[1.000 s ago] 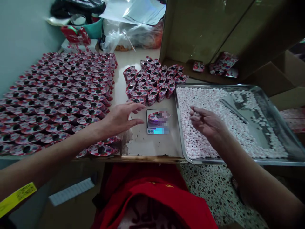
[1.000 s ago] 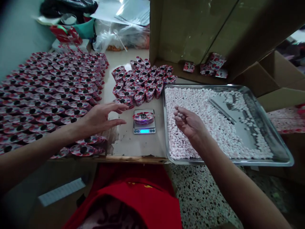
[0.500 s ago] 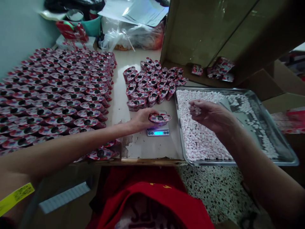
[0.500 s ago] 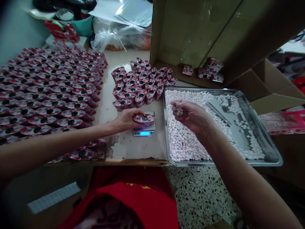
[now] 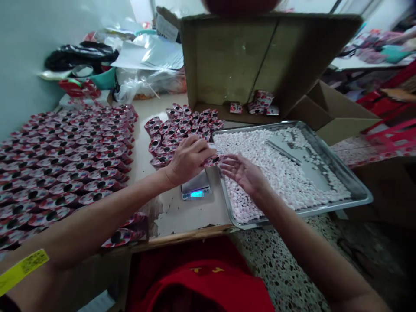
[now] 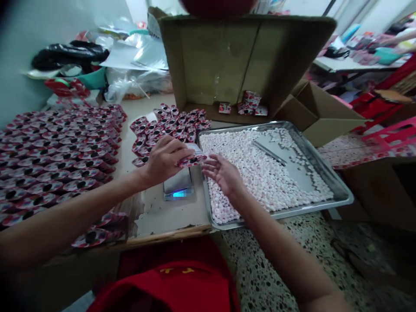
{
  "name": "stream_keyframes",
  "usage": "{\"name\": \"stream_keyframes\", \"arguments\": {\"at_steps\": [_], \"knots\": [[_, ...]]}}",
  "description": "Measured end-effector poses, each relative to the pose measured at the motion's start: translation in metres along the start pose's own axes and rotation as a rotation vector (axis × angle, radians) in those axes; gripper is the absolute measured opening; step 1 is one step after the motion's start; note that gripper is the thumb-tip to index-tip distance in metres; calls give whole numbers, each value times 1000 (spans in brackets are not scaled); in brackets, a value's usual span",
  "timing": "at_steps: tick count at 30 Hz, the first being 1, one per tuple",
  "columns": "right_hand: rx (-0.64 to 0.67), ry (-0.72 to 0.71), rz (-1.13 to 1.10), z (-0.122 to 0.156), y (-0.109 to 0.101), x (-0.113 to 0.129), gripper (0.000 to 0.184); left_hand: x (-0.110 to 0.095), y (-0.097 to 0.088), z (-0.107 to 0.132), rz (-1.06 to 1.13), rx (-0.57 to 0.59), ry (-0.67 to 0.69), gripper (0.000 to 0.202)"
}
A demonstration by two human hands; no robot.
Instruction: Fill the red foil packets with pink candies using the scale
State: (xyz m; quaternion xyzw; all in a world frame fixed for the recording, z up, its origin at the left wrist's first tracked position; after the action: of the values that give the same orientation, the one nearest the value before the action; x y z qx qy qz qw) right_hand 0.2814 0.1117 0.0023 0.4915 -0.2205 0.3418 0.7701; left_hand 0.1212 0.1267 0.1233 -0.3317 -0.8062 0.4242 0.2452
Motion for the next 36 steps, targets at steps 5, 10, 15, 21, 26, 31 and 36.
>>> {"name": "stream_keyframes", "arguments": {"at_steps": [5, 10, 15, 21, 26, 31, 36], "knots": [[48, 159, -434, 9, 32, -29, 25, -16, 6, -11, -101, -17, 3, 23], [-86, 174, -470, 11, 20, -34, 29, -12, 25, 2, -118, -17, -89, 20], [-108, 219, -435, 10, 15, -39, 31, -5, 25, 10, -94, -58, -135, 19], [-36, 171, -428, 11, 24, -47, 20, -12, 14, 12, -162, -25, -61, 21], [32, 120, -352, 9, 33, -50, 31, -15, 11, 16, -180, 3, -91, 24], [-19, 156, -326, 1, 28, -50, 28, 2, 21, 23, -132, -8, -208, 16], [-21, 224, -290, 9, 31, -45, 30, 30, 37, 34, 279, 25, -418, 19]]}}
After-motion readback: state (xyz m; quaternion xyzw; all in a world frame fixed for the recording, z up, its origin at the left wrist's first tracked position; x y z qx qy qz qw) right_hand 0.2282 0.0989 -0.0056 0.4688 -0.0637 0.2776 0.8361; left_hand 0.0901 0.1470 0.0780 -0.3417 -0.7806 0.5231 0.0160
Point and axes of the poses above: each hand's wrist, its own z-axis away from the middle knuckle, its own y-axis out of the palm, x = y × z, the point moved 10 cm from there along -z, towards the middle knuckle, and after that the axes turned 12 degrees about -z, right-handed, at the moved point
